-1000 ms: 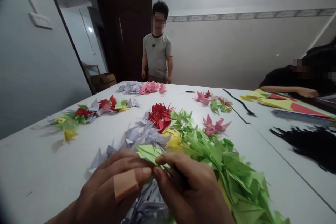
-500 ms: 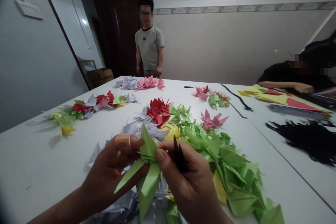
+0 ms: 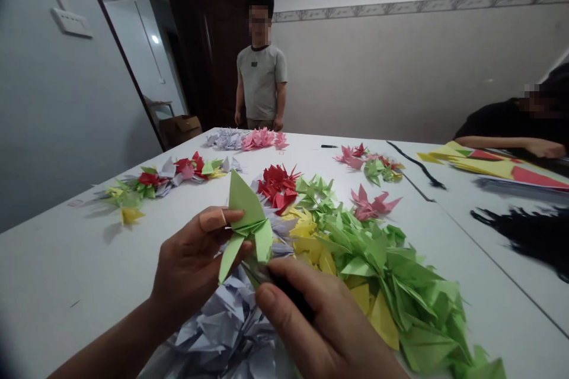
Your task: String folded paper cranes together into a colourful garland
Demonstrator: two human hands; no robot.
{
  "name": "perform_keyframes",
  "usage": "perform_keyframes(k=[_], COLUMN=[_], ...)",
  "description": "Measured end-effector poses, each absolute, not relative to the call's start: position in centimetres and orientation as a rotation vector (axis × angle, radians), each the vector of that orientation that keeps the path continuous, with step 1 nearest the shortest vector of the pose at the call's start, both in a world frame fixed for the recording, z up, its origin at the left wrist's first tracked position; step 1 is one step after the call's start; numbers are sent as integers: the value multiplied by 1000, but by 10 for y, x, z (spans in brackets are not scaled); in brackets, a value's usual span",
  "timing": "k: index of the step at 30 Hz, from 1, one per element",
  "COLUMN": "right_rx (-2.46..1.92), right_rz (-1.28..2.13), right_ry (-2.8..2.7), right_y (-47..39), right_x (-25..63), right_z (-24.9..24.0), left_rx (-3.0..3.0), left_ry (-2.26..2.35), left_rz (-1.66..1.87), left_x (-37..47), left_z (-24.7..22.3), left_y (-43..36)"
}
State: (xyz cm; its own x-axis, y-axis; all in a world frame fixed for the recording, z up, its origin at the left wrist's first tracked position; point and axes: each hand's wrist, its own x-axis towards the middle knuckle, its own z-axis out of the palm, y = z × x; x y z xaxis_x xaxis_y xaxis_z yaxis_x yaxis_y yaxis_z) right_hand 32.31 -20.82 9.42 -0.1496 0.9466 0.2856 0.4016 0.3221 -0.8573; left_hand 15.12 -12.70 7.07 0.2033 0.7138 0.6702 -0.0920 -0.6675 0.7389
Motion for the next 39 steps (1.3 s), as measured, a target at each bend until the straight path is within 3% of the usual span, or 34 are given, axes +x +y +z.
perform_keyframes(k=[5,13,39], right_rx=[-1201,-1144,-1225], right_rz=[1116,1289,1375], right_ry=[-1584,-1539,-1374], right_y=[-194,-192,-185], right_x=[325,325,325], right_z=[93,91,82], left_rx=[2090,2415,2571], left_ry=[573,555,590], left_rz=[1635,1750,1745], left_x=[151,153,156], left_z=[68,73,71], left_y=[-130,-131,-128])
